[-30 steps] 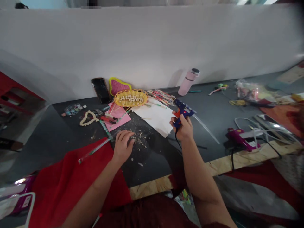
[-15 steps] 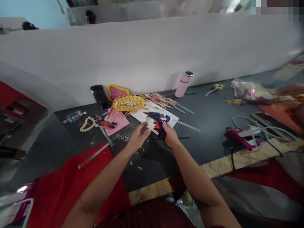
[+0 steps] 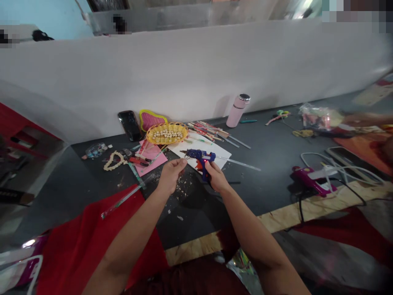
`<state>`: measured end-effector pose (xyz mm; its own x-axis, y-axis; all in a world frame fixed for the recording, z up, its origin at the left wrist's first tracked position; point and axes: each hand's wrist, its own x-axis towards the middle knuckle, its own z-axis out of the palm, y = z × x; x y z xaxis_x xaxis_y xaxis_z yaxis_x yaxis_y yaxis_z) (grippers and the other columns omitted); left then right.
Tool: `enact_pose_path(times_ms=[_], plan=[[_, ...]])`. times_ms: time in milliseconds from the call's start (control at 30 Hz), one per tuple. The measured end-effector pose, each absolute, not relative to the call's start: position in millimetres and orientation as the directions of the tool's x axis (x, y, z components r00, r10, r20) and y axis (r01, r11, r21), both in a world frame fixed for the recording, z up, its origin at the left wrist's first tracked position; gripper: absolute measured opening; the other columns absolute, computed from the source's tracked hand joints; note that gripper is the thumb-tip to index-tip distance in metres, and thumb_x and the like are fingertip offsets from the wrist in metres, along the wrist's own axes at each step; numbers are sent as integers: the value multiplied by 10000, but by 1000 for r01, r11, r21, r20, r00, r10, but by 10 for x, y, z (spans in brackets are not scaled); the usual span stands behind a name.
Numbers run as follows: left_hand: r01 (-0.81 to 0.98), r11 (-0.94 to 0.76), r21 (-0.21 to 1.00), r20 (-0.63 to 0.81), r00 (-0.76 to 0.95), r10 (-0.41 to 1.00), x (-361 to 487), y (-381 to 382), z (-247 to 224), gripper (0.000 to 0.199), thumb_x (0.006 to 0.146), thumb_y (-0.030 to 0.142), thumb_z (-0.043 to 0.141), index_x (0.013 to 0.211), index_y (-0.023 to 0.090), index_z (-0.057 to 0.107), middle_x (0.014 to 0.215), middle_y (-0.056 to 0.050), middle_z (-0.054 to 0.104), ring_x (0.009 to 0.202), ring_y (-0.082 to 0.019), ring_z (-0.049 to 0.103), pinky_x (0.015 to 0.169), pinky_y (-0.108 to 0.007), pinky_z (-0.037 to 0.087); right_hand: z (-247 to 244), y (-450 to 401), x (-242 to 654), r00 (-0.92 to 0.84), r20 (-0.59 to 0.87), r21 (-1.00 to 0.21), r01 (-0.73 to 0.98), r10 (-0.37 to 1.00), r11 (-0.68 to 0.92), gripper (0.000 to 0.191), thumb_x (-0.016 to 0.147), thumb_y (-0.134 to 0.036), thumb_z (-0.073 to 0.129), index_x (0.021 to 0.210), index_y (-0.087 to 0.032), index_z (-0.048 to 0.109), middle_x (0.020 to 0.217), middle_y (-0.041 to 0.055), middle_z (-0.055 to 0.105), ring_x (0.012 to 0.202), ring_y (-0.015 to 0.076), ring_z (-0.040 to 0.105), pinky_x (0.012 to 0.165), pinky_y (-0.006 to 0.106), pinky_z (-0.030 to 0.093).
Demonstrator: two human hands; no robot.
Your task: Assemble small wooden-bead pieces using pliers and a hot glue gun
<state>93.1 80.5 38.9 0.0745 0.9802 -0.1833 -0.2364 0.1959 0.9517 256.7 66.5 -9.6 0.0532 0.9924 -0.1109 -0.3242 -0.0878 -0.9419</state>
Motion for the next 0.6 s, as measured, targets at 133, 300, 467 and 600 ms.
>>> enact_pose_path(times_ms=[133,300,467,600], plan=[[-276,218,936,-223,16,975,897,804,362,311,574,412,754,737,155,689,718,-13,640,658,-113,549,597,-230,408,-115,652,2539,34,-89,-954,-289,995,-76,459,700,-568,605,1011,-231,623,996,8,663,896,178,596,804,289,457],[-348,280,895,-304,-15,953,875,765,354,247,564,335,757,715,159,674,704,-4,636,678,-118,562,590,-226,409,-142,642,2520,60,-78,-965,-255,995,-61,405,715,-554,608,972,-243,645,924,-4,675,861,179,600,787,293,458],[-375,294,879,-322,-12,947,847,746,315,266,529,334,783,682,154,661,657,4,598,640,-101,537,571,-218,412,-159,634,2504,20,-87,-956,-282,996,-78,421,723,-537,616,1025,-244,635,975,7,673,937,199,589,841,322,449],[-393,285,874,-312,-6,950,836,739,278,286,523,358,790,672,158,651,638,17,573,598,-82,511,553,-208,408,-154,622,2499,37,-33,-975,-223,999,-24,423,755,-526,583,1074,-250,615,1066,0,648,1021,198,553,915,331,408]])
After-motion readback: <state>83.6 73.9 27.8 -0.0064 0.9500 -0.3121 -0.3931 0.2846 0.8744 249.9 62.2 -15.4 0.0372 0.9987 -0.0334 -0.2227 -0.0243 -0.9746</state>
